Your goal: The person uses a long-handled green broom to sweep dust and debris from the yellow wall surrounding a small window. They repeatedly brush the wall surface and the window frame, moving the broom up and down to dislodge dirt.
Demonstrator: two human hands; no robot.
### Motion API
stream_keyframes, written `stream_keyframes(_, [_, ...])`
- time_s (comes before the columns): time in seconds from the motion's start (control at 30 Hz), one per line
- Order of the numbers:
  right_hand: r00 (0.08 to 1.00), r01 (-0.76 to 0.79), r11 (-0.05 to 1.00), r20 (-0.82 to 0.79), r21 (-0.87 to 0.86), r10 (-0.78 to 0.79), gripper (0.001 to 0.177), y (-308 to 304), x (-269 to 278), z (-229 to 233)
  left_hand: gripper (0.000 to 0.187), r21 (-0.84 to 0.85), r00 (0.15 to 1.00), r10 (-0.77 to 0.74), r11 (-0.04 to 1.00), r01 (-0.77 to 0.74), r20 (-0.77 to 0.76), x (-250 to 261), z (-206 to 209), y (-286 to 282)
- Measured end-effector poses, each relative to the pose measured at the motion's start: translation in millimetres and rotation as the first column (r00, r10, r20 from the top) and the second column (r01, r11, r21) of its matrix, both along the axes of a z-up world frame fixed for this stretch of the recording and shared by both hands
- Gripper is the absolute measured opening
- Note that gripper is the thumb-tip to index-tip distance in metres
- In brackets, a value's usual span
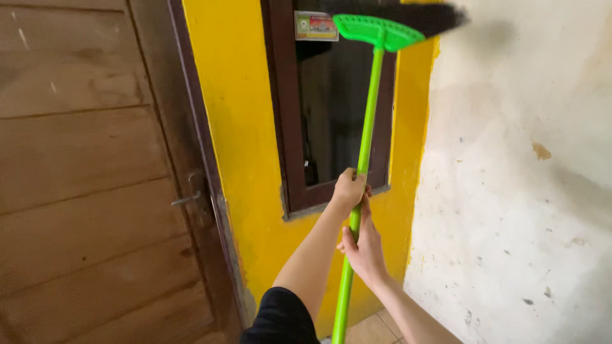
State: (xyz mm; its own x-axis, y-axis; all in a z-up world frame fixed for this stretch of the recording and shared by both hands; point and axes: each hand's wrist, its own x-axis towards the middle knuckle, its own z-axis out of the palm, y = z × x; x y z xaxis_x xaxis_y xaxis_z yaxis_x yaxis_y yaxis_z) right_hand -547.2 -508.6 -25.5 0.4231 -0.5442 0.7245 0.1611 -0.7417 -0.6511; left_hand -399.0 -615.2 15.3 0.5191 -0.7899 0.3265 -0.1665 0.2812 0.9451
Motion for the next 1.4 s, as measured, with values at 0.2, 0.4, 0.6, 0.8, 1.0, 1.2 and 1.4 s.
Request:
stream_keyframes(0.2, [0.883,-0.365,0.862,0.424,0.352,0.200,0.059,-89.9,44.6,27.9,0.027,-0.115,0.959,0.185,0.980,-0.164,0.213,0.5,10.8,-22.9])
stream_keyframes(0.4, [0.705,-0.614,0.692,0.657,0.379,0.265,0.052,-156.6,89.6,65.1,0.035,-0.123,0.925,0.200,0.978,-0.169,0.323,18.4,50.5,-63.8])
stream_keyframes(0.6, [0.579,-0.749,0.616,0.694,0.244,0.428,0.047,-236.4,133.1,96.2,0.080,-0.019,0.817,0.148,0.986,-0.165,0.558,61.6,96.5,-107.5])
stream_keyframes(0.8, [0.950,0.312,0.930,0.094,-0.194,-0.299,0.080,-256.6,165.3,149.9,0.081,-0.228,0.733,0.282,0.958,-0.176,0.619,106.6,128.9,-151.8])
stream_keyframes(1.0, [0.945,0.187,0.918,0.320,-0.349,-0.071,0.067,-320.3,202.4,226.1,0.070,-0.279,0.596,0.365,0.931,-0.235,0.715,116.8,202.2,-161.4])
stream_keyframes(1.2, [0.885,-0.211,0.950,0.368,-0.229,0.285,0.066,-415.4,228.4,233.5,0.079,-0.193,0.475,0.343,0.922,-0.336,0.810,97.9,219.0,-190.0])
stream_keyframes(1.4, [0.930,-0.108,0.887,0.270,-0.448,0.249,0.072,-417.4,184.1,81.8,0.103,0.232,0.586,0.070,0.876,-0.424,0.807,81.1,110.9,-238.0])
